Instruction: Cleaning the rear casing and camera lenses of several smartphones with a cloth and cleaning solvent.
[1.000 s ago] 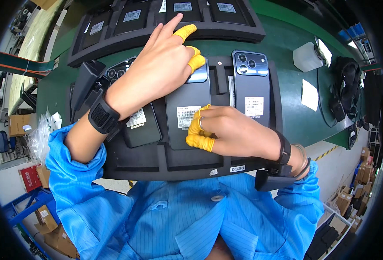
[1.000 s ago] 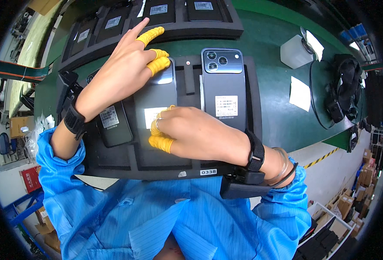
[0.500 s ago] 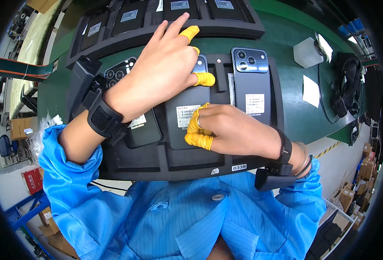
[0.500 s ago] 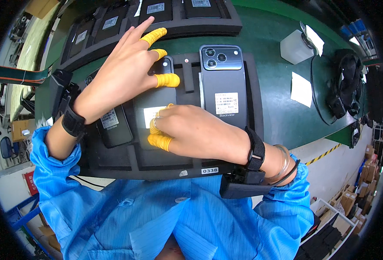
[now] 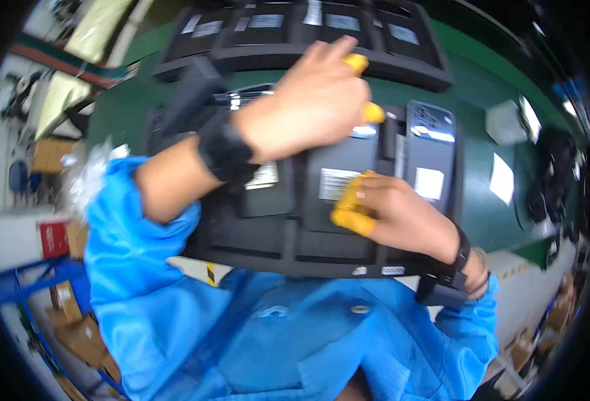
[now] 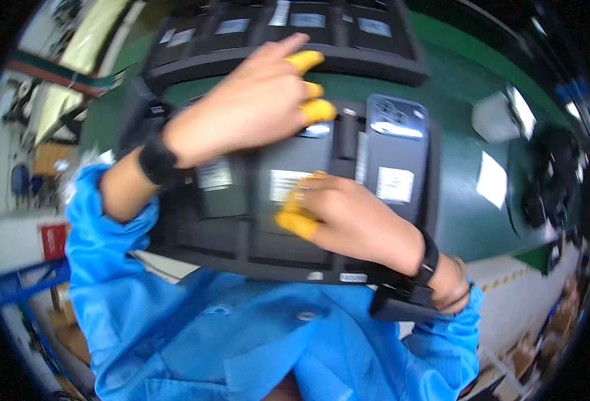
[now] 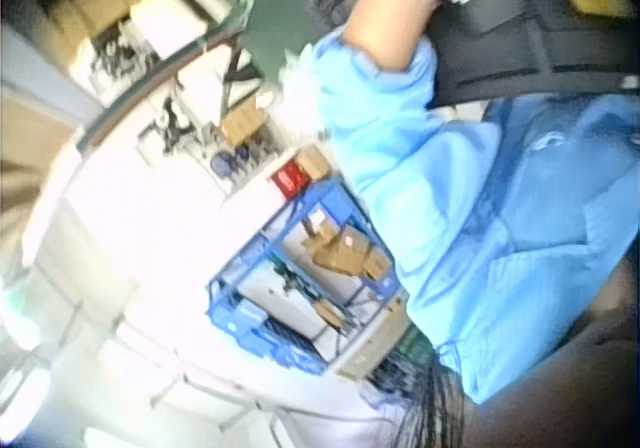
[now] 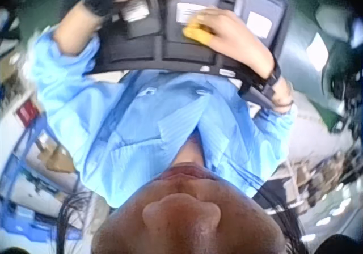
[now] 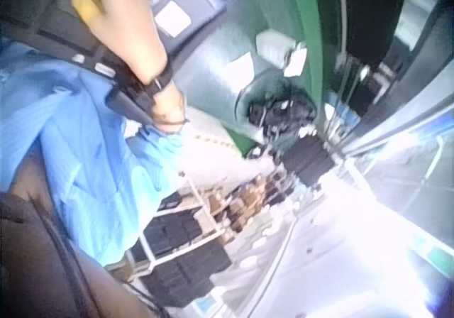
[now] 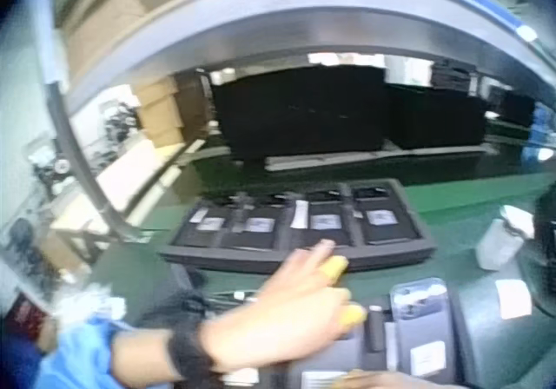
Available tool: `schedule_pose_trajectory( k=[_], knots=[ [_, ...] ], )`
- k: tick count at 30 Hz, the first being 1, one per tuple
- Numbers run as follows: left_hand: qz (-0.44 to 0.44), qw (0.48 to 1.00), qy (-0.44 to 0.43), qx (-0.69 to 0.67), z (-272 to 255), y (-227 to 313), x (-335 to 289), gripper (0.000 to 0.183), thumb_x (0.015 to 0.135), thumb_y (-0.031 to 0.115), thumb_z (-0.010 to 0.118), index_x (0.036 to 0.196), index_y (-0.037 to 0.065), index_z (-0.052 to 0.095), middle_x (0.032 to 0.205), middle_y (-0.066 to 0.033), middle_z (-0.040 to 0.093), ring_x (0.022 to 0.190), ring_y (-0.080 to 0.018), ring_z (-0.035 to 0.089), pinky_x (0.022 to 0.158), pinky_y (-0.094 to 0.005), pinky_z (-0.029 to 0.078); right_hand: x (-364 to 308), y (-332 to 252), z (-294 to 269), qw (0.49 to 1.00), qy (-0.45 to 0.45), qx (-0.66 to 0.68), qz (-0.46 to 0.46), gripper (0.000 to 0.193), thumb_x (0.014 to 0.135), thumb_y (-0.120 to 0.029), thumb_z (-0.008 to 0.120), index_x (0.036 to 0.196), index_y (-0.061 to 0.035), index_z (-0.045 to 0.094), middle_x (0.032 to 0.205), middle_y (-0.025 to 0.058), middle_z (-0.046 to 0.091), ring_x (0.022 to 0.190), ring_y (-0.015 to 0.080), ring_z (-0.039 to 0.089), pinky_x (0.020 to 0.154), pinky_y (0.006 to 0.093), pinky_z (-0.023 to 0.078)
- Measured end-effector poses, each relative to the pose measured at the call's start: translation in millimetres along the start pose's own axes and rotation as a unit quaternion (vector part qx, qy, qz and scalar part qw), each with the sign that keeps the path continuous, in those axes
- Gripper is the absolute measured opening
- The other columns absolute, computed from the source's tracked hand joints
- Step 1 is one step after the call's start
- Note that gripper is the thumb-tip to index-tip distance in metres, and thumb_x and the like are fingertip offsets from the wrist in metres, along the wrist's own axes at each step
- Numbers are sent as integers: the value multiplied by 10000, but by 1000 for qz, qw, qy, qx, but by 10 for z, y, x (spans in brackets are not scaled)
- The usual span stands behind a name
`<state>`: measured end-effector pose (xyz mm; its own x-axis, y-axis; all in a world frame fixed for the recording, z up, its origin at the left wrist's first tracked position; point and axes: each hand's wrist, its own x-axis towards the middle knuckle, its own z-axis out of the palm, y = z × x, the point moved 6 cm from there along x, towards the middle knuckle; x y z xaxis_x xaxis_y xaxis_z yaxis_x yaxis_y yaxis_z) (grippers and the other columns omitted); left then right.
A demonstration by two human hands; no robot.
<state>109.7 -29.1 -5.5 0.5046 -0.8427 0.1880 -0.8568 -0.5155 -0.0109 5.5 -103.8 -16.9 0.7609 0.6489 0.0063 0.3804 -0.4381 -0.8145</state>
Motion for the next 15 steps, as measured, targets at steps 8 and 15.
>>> schedule_pose_trajectory(
  k=[8, 15],
  knots=[
    [-71, 984, -4, 165, -796, 636, -352, 362, 759, 311, 666, 1068, 137, 740, 1284, -161, 594, 1402, -411, 264, 1096, -670, 120, -313, 265, -746, 961, 250, -47, 108, 156, 879, -92, 644, 979, 27, 658, 861, 67, 668, 765, 144, 615, 694, 270, 485],
    [-104, 966, 224, 82, -1568, 460, -935, 230, 791, 191, 638, 939, 31, 713, 1082, -154, 658, 1043, -308, 604, 895, -424, 497, -393, 29, -1400, 945, 305, -119, 4, 364, 969, -238, 575, 1252, -9, 569, 1109, 93, 657, 997, 157, 646, 906, 272, 498]
  ],
)
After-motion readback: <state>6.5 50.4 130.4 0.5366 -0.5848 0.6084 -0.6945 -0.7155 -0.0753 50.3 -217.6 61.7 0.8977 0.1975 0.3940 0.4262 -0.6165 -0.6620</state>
